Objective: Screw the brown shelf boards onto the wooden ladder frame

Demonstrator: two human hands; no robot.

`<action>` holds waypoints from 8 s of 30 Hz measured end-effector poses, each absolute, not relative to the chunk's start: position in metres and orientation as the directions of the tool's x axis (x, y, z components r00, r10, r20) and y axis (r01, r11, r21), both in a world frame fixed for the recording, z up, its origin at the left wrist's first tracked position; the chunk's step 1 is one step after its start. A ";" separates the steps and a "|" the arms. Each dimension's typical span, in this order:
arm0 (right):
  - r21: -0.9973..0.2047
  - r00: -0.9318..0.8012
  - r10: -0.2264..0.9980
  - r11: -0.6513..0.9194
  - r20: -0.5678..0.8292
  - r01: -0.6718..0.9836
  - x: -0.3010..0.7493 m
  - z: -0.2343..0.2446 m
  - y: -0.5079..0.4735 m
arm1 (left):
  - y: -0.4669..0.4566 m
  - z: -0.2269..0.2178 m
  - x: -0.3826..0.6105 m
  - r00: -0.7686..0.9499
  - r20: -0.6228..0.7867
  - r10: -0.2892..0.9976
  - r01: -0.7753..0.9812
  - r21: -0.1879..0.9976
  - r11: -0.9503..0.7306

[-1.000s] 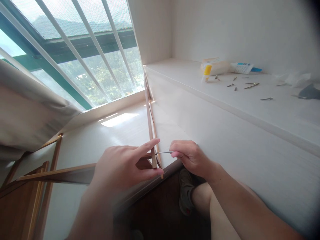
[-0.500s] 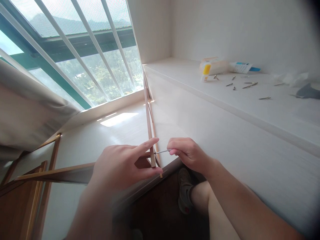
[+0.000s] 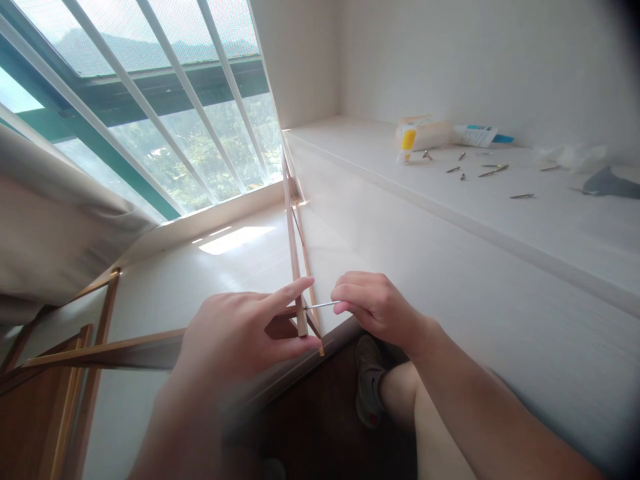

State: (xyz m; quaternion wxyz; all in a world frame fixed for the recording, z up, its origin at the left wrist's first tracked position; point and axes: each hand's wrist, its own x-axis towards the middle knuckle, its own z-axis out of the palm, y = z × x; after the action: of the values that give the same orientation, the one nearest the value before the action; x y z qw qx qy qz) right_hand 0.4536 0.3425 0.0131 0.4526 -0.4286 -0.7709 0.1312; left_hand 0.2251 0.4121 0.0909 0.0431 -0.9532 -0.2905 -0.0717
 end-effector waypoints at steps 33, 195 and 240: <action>-0.983 -0.087 0.988 0.111 0.125 -0.149 0.431 0.009 0.329 | 0.416 0.084 0.224 0.842 0.184 0.507 0.520 -0.022 -0.854; -0.755 0.062 0.778 0.583 0.625 0.302 0.441 0.002 0.337 | 0.414 0.084 0.226 0.827 0.201 0.525 0.542 -0.038 -0.840; -0.790 -0.015 0.827 0.542 0.562 0.285 0.445 0.005 0.336 | 0.414 0.084 0.224 0.830 0.175 0.529 0.542 -0.034 -0.839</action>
State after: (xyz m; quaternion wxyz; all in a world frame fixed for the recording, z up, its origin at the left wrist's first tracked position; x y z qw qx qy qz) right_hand 0.4455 0.3365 0.0054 0.5665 -0.4141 -0.6710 0.2393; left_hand 0.2240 0.4138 0.0843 0.0410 -0.9557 -0.2804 -0.0796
